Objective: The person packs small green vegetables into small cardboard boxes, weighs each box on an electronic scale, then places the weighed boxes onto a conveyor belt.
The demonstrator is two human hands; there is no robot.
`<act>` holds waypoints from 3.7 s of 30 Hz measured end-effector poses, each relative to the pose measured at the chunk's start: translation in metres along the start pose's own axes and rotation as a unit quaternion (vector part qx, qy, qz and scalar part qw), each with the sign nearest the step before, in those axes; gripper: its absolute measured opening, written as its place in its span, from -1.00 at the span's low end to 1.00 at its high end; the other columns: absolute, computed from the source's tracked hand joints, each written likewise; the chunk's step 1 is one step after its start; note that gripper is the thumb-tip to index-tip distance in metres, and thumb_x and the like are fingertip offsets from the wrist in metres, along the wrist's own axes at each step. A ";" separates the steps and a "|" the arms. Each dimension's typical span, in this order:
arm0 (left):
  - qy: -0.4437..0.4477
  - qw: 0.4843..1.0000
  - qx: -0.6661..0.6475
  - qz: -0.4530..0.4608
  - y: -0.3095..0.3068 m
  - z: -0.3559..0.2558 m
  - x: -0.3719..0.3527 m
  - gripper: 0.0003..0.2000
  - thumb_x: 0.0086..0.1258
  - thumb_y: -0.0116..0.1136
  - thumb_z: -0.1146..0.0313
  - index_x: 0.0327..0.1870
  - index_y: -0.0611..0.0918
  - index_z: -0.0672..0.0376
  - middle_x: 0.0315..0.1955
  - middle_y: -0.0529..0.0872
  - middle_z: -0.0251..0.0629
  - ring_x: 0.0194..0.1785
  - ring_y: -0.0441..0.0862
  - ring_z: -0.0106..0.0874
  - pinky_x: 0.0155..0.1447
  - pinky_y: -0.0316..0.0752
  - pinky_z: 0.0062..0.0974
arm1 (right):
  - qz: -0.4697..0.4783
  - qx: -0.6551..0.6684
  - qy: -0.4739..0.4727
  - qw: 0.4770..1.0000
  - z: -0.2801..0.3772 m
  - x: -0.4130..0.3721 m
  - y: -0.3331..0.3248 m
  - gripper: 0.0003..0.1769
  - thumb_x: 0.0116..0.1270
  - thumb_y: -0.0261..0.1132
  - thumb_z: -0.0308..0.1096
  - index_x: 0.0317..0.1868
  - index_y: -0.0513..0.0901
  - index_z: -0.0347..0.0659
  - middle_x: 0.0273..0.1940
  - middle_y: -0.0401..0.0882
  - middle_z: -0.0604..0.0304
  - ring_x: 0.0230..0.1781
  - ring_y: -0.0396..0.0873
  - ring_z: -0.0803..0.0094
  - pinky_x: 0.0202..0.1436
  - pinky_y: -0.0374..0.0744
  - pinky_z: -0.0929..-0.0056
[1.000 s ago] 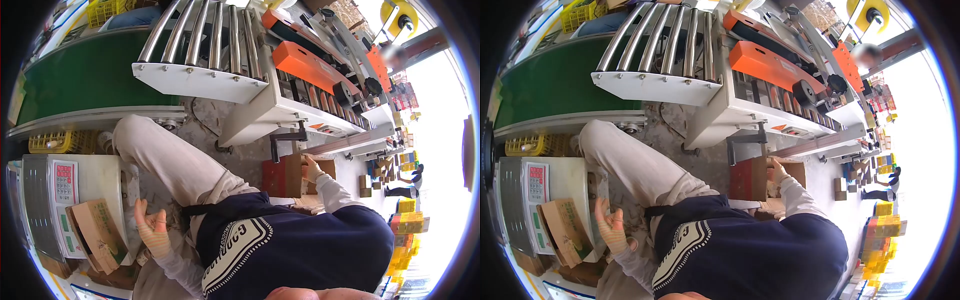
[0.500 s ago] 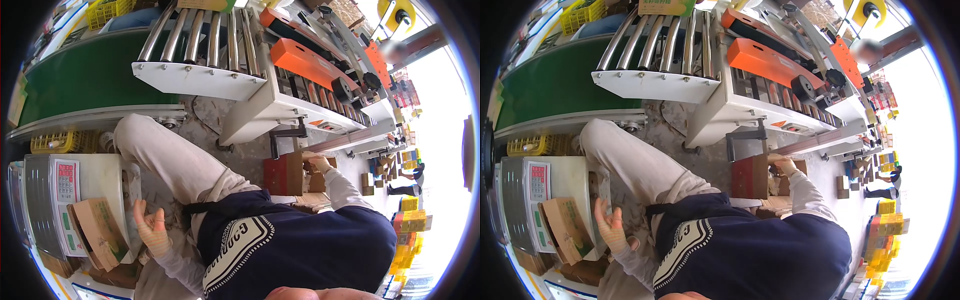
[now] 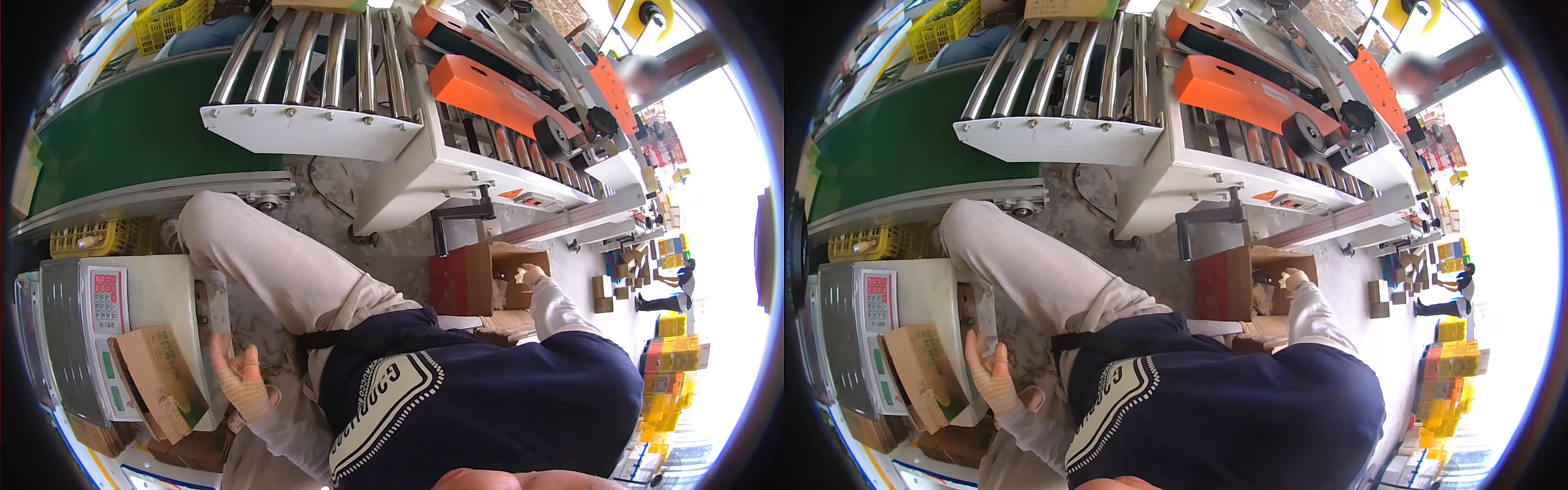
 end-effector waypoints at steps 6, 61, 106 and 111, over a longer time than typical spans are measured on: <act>0.010 1.000 0.014 -0.001 0.010 -0.004 -0.004 -0.37 0.38 0.28 0.40 0.46 0.31 0.19 0.26 0.49 -0.07 -0.32 0.39 -0.62 -0.15 0.40 -0.66 | -0.134 -0.093 -0.074 0.984 0.056 -0.047 0.012 -0.74 0.23 0.38 -0.33 -0.06 0.77 -0.11 -0.15 0.76 0.07 -0.14 0.73 0.20 0.00 0.65 0.31; 0.091 0.874 0.035 -0.476 -0.124 -0.013 -0.040 -0.36 0.02 0.55 0.36 0.19 0.55 0.19 -0.12 0.66 -0.22 -0.10 0.54 -0.38 -0.04 0.48 -0.40 | 0.146 0.014 -0.950 0.275 0.642 -0.627 0.226 -0.41 0.11 0.46 -0.33 0.20 0.53 -0.10 0.17 0.53 0.05 0.21 0.44 -0.01 0.27 0.44 0.07; 0.011 0.902 0.372 -0.218 -0.142 -0.120 0.003 -0.39 0.08 0.37 0.47 0.27 0.53 0.18 0.04 0.64 0.01 0.14 0.59 -0.07 0.22 0.47 -0.26 | 0.396 -0.010 -0.824 0.406 0.705 -0.583 0.287 -0.52 0.26 0.33 -0.27 0.20 0.54 -0.09 0.11 0.53 -0.07 0.16 0.48 -0.04 0.24 0.48 0.15; -0.012 0.917 0.378 -0.123 -0.136 -0.109 0.033 -0.24 0.10 0.27 0.56 0.44 0.34 0.11 0.12 0.59 0.13 0.18 0.57 -0.02 0.25 0.45 -0.21 | 0.414 -0.045 -0.807 0.420 0.695 -0.576 0.314 -0.52 0.28 0.30 -0.19 0.20 0.53 -0.09 0.18 0.47 -0.01 0.19 0.47 -0.02 0.26 0.46 0.15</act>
Point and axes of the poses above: each hand's wrist, its own x-axis towards the middle knuckle, its own y-axis out of the palm, z = x × y, the point moved 2 cm from there along x, towards the middle knuckle
